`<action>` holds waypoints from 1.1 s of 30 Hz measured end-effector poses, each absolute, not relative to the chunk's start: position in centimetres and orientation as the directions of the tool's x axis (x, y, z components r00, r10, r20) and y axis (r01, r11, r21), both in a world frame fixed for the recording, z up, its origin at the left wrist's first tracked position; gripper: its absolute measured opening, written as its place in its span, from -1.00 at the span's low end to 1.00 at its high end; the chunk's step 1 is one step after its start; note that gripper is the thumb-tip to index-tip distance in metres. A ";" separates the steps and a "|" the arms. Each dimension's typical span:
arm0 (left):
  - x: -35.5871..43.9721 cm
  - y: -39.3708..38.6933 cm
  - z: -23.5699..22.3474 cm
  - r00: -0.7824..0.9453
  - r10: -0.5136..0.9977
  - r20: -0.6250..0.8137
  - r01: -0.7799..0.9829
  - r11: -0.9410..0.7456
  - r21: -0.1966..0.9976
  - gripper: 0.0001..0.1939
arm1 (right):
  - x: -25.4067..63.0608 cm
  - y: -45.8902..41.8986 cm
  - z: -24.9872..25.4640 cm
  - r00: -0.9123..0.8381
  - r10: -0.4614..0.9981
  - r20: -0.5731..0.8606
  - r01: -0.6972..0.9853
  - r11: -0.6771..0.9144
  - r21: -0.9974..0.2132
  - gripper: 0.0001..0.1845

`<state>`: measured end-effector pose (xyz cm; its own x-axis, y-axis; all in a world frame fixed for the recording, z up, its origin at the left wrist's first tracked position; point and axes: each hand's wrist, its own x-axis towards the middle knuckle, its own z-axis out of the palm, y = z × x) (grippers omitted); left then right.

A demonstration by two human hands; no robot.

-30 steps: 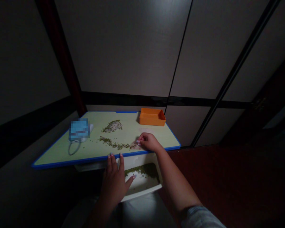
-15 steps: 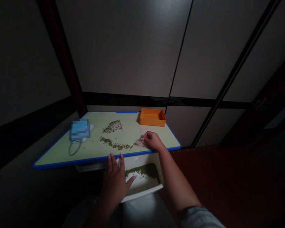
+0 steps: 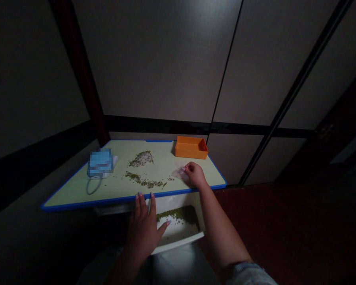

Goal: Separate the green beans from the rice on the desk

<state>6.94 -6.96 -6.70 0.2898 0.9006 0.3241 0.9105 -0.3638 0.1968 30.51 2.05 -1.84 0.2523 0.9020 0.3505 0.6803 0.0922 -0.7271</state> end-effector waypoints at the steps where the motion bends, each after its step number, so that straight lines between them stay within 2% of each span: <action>1: 6.9 -7.0 -6.7 0.290 0.901 0.322 0.910 -0.364 0.198 -0.10 | 30.5 2.0 -1.8 0.281 0.894 0.350 0.695 0.063 -0.716 -0.92; 5: 7.1 -7.1 -6.6 0.282 0.906 0.316 0.911 -0.356 0.209 -0.10 | 29.8 2.0 -1.7 0.334 0.874 0.352 0.749 -0.019 -0.663 -0.94; 12: 7.1 -7.1 -6.6 0.272 0.904 0.329 0.909 -0.354 0.220 -0.12 | 27.4 2.8 -0.8 0.281 0.888 0.364 0.849 -0.053 -0.526 -0.91; 27: 7.2 -7.2 -6.7 0.276 0.901 0.335 0.908 -0.358 0.216 -0.12 | 26.0 3.2 -0.9 -0.004 0.916 0.401 0.818 0.234 -0.526 -0.92; 33: 7.2 -7.1 -6.6 0.273 0.904 0.329 0.911 -0.353 0.215 -0.11 | 26.7 2.7 -0.8 -0.011 0.897 0.442 0.766 0.291 -0.573 -0.93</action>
